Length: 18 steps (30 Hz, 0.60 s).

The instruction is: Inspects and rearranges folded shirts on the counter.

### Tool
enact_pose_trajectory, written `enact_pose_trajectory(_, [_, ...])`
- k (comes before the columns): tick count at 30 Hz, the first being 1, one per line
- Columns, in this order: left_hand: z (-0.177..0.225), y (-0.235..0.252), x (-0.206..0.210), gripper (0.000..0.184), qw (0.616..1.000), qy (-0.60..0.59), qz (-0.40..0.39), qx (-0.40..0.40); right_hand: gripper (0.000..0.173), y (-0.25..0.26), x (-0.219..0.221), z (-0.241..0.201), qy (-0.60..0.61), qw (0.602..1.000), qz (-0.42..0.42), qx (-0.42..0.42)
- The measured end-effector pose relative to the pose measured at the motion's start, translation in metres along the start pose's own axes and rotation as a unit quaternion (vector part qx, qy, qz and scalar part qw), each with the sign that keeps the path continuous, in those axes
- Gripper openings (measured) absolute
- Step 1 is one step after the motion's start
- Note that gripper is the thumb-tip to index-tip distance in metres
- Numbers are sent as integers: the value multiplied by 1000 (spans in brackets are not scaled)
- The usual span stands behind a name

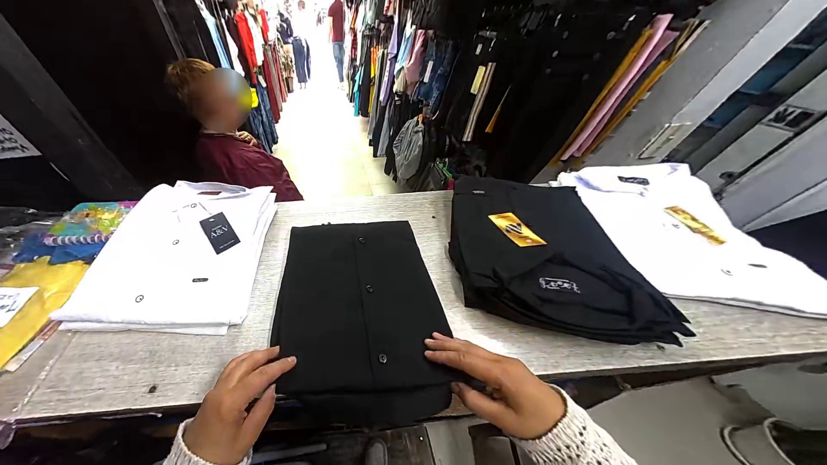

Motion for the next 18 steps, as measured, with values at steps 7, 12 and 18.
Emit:
enact_pose_trajectory(7, [1,4,0,19,999,-25,26,-1,34,9,-7,0,-40,999,16,17])
enact_pose_trajectory(12, [-15,15,-10,28,992,-30,91,-79,35,14,-9,11,18,999,18,32])
enact_pose_trajectory(18, [-22,14,-8,29,987,-36,99,-124,25,11,-5,7,-2,998,61,26])
Point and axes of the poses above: each hand's wrist, its own y-axis towards the middle knuckle, its own x-axis out of the palm, z = x × y, the point moved 9 cm from there along y, towards the middle knuckle, and after that the axes turned 2 degrees about -y, right-handed, at the moved point
